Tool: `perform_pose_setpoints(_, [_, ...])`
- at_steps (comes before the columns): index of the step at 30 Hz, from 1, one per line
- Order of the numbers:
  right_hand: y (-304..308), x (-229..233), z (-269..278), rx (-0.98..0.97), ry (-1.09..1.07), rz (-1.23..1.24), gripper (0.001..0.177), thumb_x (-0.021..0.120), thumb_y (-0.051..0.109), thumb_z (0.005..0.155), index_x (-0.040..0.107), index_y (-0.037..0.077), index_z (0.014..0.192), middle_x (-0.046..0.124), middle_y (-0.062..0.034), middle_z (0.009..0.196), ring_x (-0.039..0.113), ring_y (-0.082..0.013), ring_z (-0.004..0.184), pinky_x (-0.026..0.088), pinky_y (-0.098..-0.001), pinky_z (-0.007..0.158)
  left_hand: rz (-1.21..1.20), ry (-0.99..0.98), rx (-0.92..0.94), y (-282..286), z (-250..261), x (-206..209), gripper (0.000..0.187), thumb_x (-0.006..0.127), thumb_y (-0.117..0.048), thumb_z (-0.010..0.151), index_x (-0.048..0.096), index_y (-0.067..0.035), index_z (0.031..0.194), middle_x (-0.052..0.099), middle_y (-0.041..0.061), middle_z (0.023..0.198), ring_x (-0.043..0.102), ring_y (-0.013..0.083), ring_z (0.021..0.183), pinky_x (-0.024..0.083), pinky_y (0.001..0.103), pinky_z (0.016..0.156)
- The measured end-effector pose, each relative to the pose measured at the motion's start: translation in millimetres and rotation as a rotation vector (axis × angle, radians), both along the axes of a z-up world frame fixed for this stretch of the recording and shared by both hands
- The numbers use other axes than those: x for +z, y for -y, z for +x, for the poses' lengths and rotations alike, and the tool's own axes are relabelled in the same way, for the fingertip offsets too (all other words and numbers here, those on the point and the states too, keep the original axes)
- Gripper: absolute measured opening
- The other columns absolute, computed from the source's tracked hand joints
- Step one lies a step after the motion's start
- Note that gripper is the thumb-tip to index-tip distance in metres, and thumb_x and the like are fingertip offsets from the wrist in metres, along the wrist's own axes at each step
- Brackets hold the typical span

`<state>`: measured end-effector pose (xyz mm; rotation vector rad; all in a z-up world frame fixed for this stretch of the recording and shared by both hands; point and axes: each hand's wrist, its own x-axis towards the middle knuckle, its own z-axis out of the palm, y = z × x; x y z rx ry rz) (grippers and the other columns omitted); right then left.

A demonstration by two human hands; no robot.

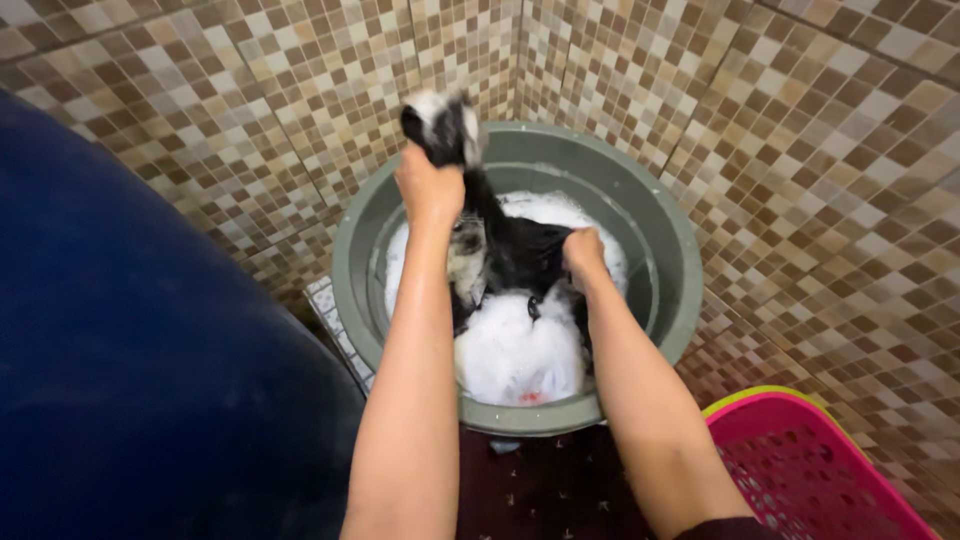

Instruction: The person washes clothes in a basin of soapy water by scrubbing them together and rinsing them, then transfers the items into a plastic basket.

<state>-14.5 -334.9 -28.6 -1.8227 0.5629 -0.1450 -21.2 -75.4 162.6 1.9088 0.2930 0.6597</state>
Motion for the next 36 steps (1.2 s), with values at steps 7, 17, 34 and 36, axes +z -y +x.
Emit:
perform_pose_setpoints(7, [-32,99,-51,0.318,0.755,0.655,0.036,0.049,-0.005,0.085,0.075,-0.007,0.110,0.064,-0.0043,0.085,0.044,-0.0088,0.061,0.031,-0.0242,0.051,0.629,-0.522,-0.653,13,-55,-4,0.150,0.110,-0.020,0.043,0.014,0.001,0.156,0.050,0.032,0.139,0.049,0.0449,0.131,0.042,0.043,0.103])
perform_pose_setpoints(17, [-63,136,-73,0.684,0.402,-0.293,0.064,0.086,0.024,0.064,0.069,0.006,0.123,0.074,-0.0109,0.114,0.070,-0.0245,0.106,0.053,-0.0362,0.097,0.273,-0.087,-0.246,15,-49,-2,0.046,0.058,0.005,0.084,0.067,-0.006,0.128,0.066,0.029,0.125,0.061,0.0470,0.121,0.049,0.049,0.104])
perform_pose_setpoints(34, [-48,90,-44,0.713,0.499,0.100,0.031,0.073,-0.004,0.077,0.075,-0.001,0.107,0.074,-0.0020,0.095,0.066,-0.0109,0.085,0.054,-0.0282,0.082,-0.613,0.384,-0.263,-26,-55,65,0.046,0.052,0.008,0.093,0.058,-0.004,0.136,0.065,0.010,0.131,0.062,0.0232,0.120,0.048,0.031,0.104])
perform_pose_setpoints(36, [-37,101,-44,0.444,0.622,0.333,0.032,0.066,-0.007,0.077,0.074,-0.001,0.108,0.073,-0.0022,0.095,0.067,-0.0127,0.085,0.054,-0.0289,0.079,-0.645,0.295,-0.055,-42,-58,62,0.054,0.047,0.009,0.078,0.065,-0.008,0.126,0.070,0.007,0.120,0.066,0.0216,0.112,0.051,0.032,0.099])
